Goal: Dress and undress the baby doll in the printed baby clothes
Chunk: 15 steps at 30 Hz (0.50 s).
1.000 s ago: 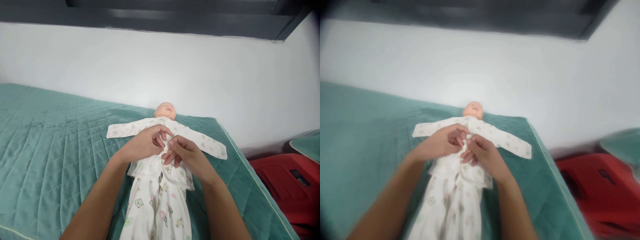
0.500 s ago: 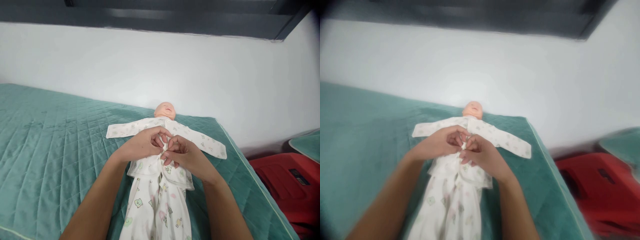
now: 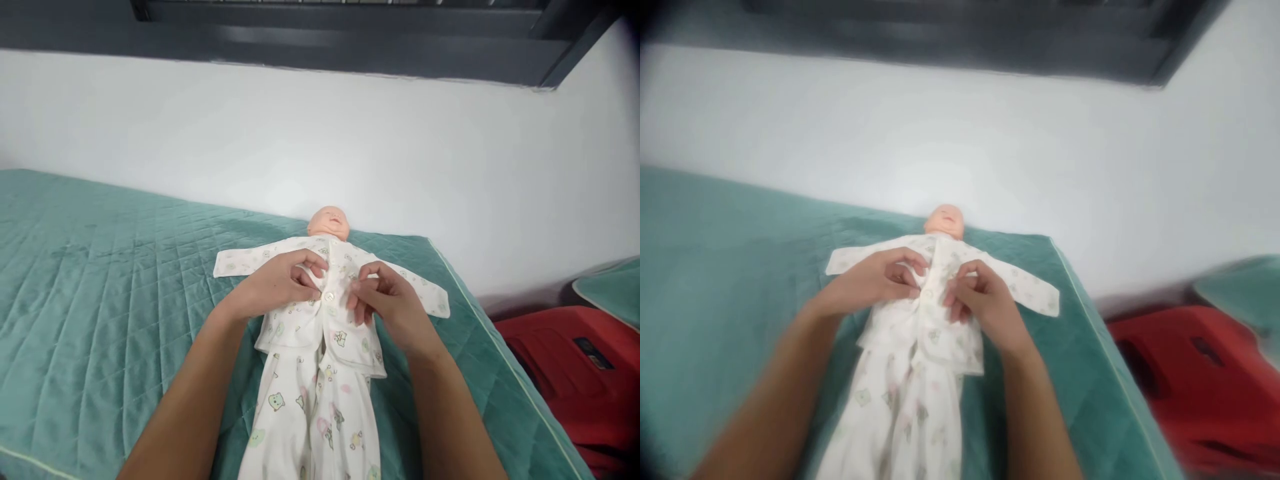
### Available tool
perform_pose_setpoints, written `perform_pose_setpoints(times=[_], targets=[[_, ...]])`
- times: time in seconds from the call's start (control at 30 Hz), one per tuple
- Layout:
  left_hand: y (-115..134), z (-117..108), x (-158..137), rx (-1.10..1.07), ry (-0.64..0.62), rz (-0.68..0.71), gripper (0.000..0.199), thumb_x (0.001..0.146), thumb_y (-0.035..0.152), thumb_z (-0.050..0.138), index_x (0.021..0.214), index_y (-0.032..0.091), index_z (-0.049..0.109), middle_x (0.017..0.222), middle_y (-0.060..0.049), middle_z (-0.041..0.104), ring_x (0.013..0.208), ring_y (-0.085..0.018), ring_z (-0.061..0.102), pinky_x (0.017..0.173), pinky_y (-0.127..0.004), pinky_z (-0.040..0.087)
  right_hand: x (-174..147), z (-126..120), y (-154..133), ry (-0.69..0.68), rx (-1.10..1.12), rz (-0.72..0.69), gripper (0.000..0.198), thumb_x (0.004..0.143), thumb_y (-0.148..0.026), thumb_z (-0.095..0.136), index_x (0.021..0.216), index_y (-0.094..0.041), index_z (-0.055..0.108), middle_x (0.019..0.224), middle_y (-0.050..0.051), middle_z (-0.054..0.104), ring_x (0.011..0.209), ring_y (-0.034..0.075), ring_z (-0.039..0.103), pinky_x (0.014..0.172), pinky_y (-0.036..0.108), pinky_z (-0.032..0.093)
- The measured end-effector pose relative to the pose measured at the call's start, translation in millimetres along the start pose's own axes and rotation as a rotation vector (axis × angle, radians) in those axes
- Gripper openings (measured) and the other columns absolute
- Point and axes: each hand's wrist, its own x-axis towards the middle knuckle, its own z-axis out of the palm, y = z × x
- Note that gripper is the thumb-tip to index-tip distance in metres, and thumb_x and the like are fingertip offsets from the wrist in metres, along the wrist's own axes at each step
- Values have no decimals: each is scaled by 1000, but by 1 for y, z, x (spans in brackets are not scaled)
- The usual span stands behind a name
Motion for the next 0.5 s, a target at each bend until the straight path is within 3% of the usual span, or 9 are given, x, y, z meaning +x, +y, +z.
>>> perform_pose_setpoints(times=[0.07,0.13,0.17,0.23,0.33,0.5], targets=[[-4,-1,2,20,109,46,28,75,25,67,102,21,62,88,-1,62,75,-12,61,64,-23,47,3,-2,4,166,7,-103,26,86,-38,67,89,-23,47,77,1,67,58,14,58,50,23,43],[-10,1,7,94,271,136,22,79,28,64,100,21,61,93,-1,63,81,-13,61,70,-25,48,6,1,8,275,-59,-225,23,86,-37,67,92,-24,50,102,4,67,85,18,64,69,28,51],[-14,3,9,142,341,193,20,80,29,63,99,21,62,99,-2,63,88,-15,61,74,-26,49,6,4,10,282,-122,-281,22,86,-37,67,96,-25,52,118,5,63,104,20,61,83,32,52],[-23,8,14,247,432,314,18,84,29,59,100,22,62,111,-4,62,104,-17,58,87,-29,48,7,12,14,224,-286,-364,27,86,-37,66,109,-28,54,141,3,49,131,22,45,109,41,39],[-41,14,20,403,542,433,17,88,26,55,102,22,63,119,-5,60,118,-19,51,105,-35,40,8,19,19,154,-499,-407,41,87,-39,66,124,-30,52,149,3,39,142,22,31,120,44,22],[-83,-4,20,642,797,356,22,93,27,46,107,19,61,123,-8,60,122,-21,49,111,-38,36,12,9,31,216,-442,-383,45,90,-47,60,129,-28,49,151,5,37,141,21,32,120,43,25]])
